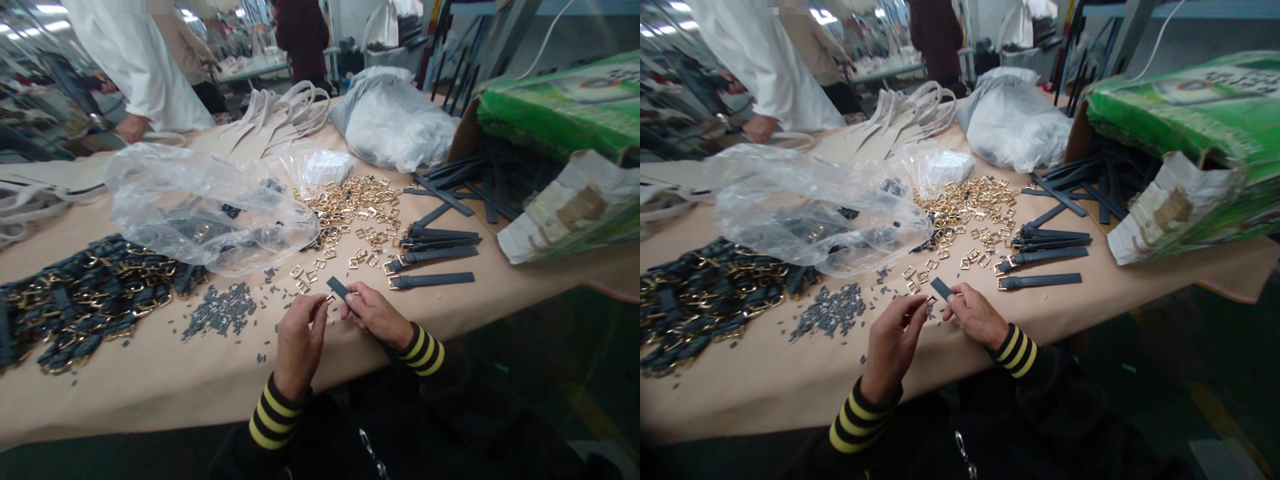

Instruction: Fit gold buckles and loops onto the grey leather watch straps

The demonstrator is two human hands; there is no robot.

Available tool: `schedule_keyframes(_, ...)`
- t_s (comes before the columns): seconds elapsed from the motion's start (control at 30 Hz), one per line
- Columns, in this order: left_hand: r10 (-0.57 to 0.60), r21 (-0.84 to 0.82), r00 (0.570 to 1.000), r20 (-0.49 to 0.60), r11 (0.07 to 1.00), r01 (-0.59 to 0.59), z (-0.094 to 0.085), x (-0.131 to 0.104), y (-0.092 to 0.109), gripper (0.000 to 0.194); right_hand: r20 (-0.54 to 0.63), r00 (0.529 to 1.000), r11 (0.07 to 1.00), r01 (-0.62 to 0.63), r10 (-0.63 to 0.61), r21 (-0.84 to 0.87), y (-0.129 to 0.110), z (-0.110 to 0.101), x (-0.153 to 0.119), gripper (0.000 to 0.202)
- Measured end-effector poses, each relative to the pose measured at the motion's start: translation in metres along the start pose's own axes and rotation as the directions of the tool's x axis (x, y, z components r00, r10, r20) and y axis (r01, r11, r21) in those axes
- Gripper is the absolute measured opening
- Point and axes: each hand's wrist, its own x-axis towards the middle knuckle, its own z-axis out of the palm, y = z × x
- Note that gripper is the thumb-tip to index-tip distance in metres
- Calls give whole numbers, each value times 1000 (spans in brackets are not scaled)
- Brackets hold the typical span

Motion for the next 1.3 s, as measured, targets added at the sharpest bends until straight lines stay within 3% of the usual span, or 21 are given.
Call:
schedule_keyframes(0.17,-253,-331,962,104,903,274,-9,-2,9,16,59,998,997,-13,17,-80,-2,-1,-13,15)
schedule_keyframes(0.33,-388,-567,904,179,710,417,-12,-4,12,20,133,989,998,57,-62,38,-6,-4,-22,19)
schedule_keyframes(0.43,-420,-676,873,250,570,467,-13,-4,10,17,209,974,995,78,-91,66,-5,-11,-24,19)
schedule_keyframes(0.57,-404,-746,806,433,342,572,-15,-5,10,16,280,954,993,94,-109,65,-4,-15,-25,20)
schedule_keyframes(0.7,-377,-785,748,547,82,615,-11,-6,11,20,237,962,990,117,-134,84,-7,-8,-27,19)
schedule_keyframes(0.77,-361,-778,726,585,3,629,-4,-10,13,23,186,973,989,129,-140,69,-10,-4,-29,15)
schedule_keyframes(0.83,-361,-777,721,592,-16,630,6,-14,15,24,105,981,986,167,-165,-12,-13,-1,-31,10)
schedule_keyframes(0.93,-381,-809,757,530,40,587,18,-19,18,23,9,952,928,300,-306,-220,-17,1,-33,18)
schedule_keyframes(1.07,-392,-815,785,480,132,564,21,-23,17,20,74,878,814,468,-473,-345,-19,0,-34,19)
schedule_keyframes(1.17,-397,-808,797,456,191,558,18,-25,14,18,125,876,812,480,-466,-332,-19,-1,-33,15)
schedule_keyframes(1.3,-402,-807,803,439,218,549,16,-27,12,17,167,920,876,389,-354,-286,-19,0,-33,15)
